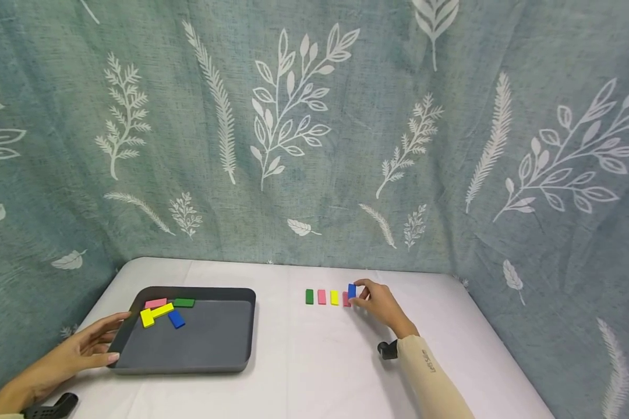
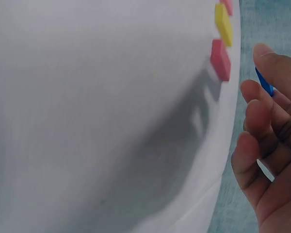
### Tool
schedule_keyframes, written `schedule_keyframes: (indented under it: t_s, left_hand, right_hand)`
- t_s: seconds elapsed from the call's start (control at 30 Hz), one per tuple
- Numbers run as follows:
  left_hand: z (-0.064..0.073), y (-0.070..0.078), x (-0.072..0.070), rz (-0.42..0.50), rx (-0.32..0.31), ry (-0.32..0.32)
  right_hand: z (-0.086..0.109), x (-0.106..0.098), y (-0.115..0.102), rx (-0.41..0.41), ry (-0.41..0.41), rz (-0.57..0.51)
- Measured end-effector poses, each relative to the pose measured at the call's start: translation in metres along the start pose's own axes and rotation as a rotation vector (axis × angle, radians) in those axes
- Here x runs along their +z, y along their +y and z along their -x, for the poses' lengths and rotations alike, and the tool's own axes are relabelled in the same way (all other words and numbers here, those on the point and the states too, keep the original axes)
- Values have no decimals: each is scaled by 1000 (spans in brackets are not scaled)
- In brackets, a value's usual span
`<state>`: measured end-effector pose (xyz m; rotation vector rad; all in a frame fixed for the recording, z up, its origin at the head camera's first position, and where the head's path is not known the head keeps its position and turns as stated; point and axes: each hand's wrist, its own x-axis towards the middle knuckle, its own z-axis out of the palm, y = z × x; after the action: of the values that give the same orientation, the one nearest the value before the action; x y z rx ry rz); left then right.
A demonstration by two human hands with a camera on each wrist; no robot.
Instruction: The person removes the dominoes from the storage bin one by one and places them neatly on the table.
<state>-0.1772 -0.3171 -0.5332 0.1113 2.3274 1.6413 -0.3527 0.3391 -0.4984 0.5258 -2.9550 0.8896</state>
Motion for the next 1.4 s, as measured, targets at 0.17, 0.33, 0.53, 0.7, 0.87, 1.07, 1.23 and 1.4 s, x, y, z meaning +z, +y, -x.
schedule_keyframes:
  t_s: [0.17,0.33,0.53,0.7,0.87,1.07,1.23,1.4]
  left_hand:
    - [0,-1,-1,-6,14,1]
    - [0,-2,-1,4,22,-14]
    - [1,-1,-1,6,31,-8]
    - [0,-1,-1,-3,31,-2]
    - [0,-1,-1,-6,24,0]
    - [-1,-3,-1,18,21,-13]
    - [-2,-1,-1,15,1,2]
    - [-1,0,-1,29,-16,5]
  right_hand:
    - [-1,1,11,46,9,17]
    - [1,0,20,62,4,45]
    - [4,0,24,56,-15,66]
    - [3,1,25,74,-33,64]
    - [1,3,26,85,-42,77]
    - [2,4,24,109,-69,66]
    - [1,6,25,133,-92,41]
    - [0,6,24,140,-121,47]
